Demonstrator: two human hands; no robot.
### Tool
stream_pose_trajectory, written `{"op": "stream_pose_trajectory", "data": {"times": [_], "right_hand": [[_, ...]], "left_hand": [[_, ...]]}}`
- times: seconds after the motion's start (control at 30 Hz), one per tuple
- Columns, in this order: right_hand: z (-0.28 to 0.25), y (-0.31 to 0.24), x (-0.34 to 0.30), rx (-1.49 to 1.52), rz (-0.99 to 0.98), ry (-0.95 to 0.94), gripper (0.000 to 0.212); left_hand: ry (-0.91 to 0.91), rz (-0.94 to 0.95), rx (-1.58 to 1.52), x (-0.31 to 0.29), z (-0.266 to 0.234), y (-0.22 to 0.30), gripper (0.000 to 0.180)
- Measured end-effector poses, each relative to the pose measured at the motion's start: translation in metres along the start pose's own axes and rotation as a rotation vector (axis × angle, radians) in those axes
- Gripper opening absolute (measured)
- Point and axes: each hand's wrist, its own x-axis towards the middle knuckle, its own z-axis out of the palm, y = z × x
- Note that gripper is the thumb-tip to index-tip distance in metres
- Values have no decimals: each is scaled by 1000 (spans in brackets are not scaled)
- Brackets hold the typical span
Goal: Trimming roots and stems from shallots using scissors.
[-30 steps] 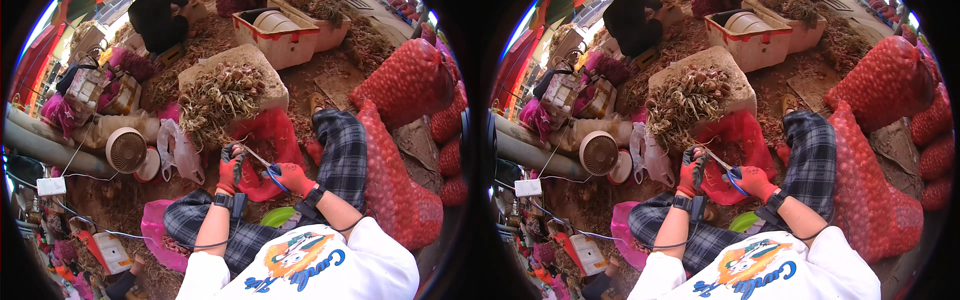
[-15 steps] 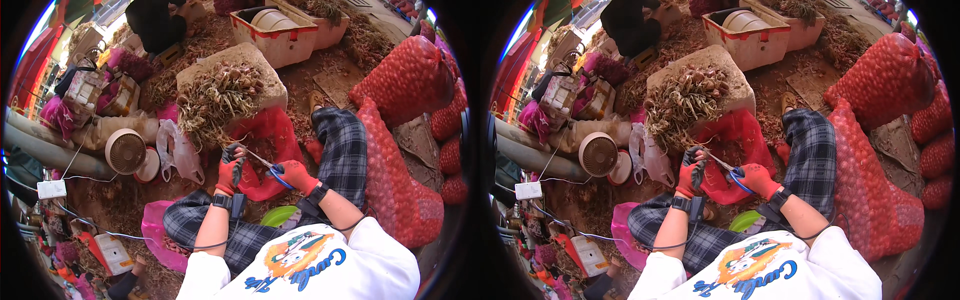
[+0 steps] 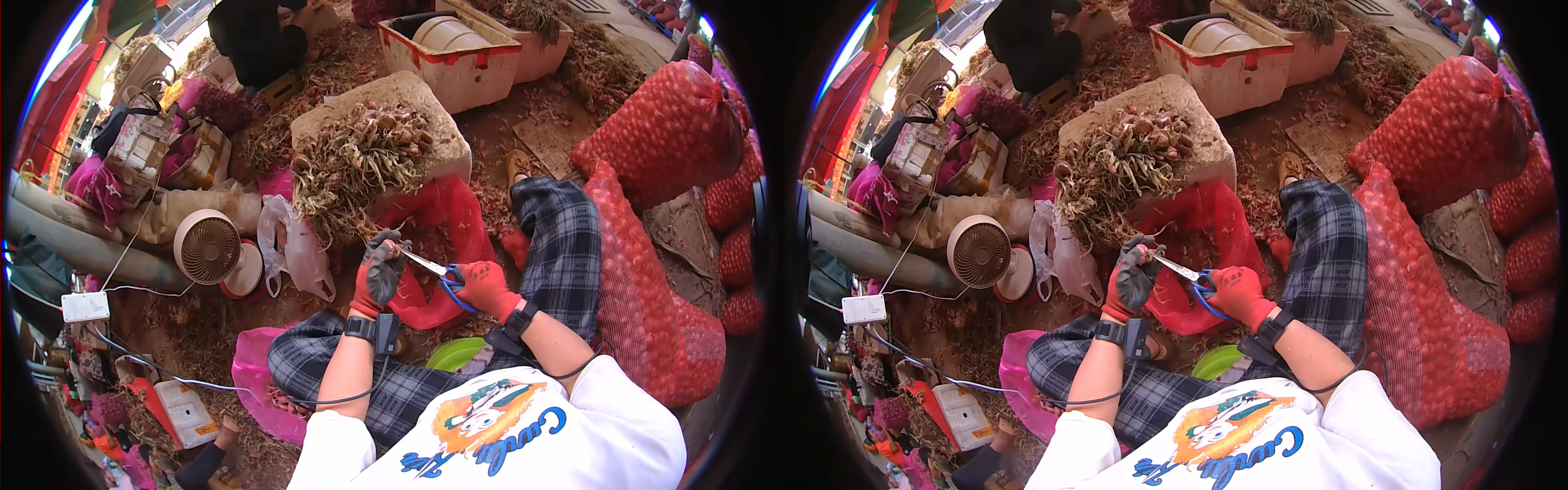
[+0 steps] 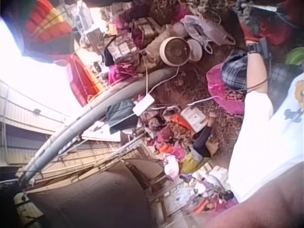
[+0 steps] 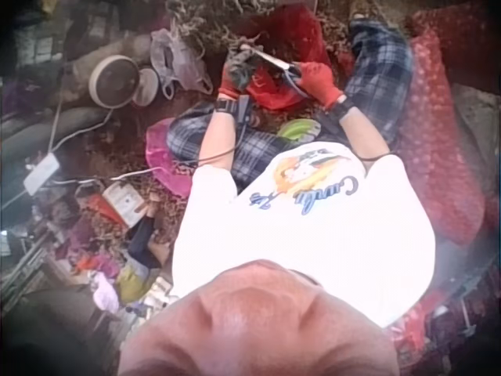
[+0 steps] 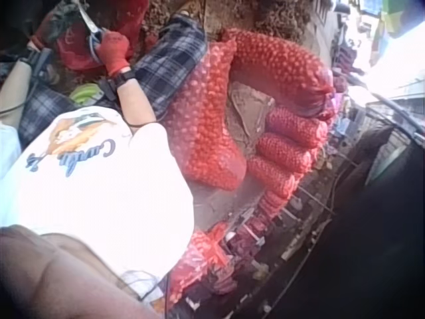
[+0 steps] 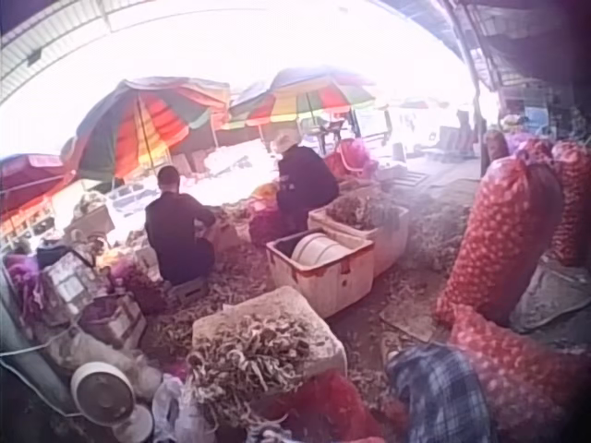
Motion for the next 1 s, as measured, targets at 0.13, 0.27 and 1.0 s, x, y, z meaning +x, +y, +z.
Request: {"op": "stream_pose_trajectory", "data": {"times": [0.13, 0.27, 1.0], "right_hand": [[3, -1, 1, 640, 161, -109, 43], [-8, -12, 7, 671, 170, -33, 44], [13, -27, 50, 1577, 217, -85, 20]], "left_hand": [[-32, 103, 84, 3, -9, -5, 31], [-2, 78, -54, 2, -4, -3, 37], [59, -80, 678, -3, 13, -16, 48]]}}
